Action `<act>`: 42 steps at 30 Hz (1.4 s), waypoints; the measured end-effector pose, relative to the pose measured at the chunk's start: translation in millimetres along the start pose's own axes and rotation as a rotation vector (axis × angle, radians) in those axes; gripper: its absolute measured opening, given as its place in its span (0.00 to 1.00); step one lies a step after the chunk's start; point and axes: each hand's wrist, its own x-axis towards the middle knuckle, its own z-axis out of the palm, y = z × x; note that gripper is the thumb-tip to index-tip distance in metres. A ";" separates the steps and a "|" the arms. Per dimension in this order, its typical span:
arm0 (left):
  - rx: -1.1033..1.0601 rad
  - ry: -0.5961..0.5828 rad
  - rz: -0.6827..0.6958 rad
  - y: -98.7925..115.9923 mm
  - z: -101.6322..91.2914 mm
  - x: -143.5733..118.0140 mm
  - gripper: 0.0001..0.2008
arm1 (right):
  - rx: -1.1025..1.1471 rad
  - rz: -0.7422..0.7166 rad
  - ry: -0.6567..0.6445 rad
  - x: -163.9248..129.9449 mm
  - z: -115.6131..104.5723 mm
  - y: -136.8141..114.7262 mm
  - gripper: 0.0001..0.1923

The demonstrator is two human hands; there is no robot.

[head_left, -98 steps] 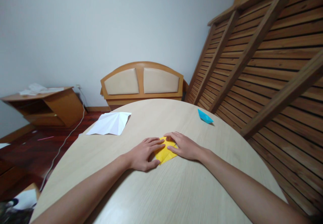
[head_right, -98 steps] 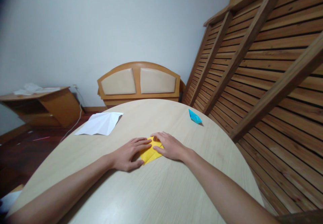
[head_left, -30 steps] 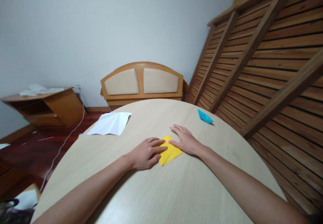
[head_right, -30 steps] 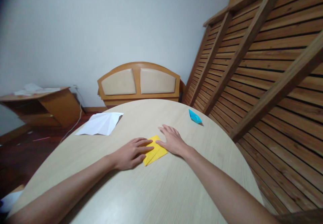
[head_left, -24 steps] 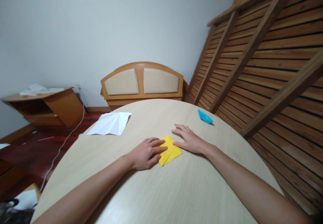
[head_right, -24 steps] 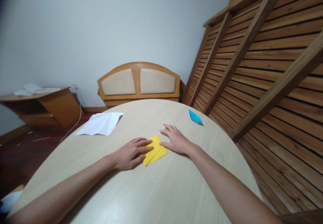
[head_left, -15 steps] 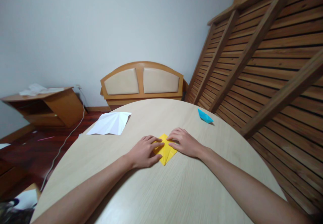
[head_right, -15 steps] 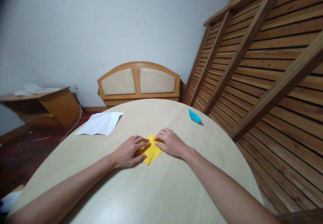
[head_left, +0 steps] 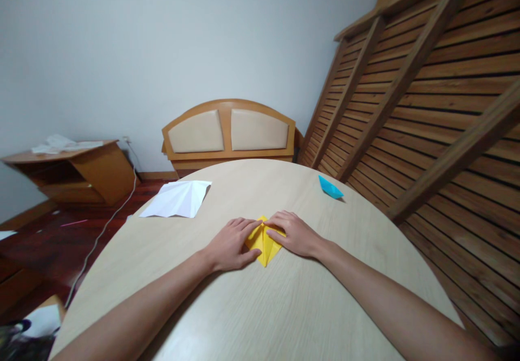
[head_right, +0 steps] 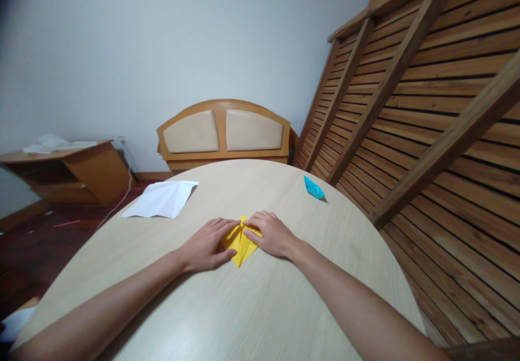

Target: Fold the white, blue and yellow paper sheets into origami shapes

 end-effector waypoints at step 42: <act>0.057 0.017 -0.046 5.1 -2.7 2.7 0.19 | 0.128 0.052 0.020 -2.0 -3.7 -9.8 0.09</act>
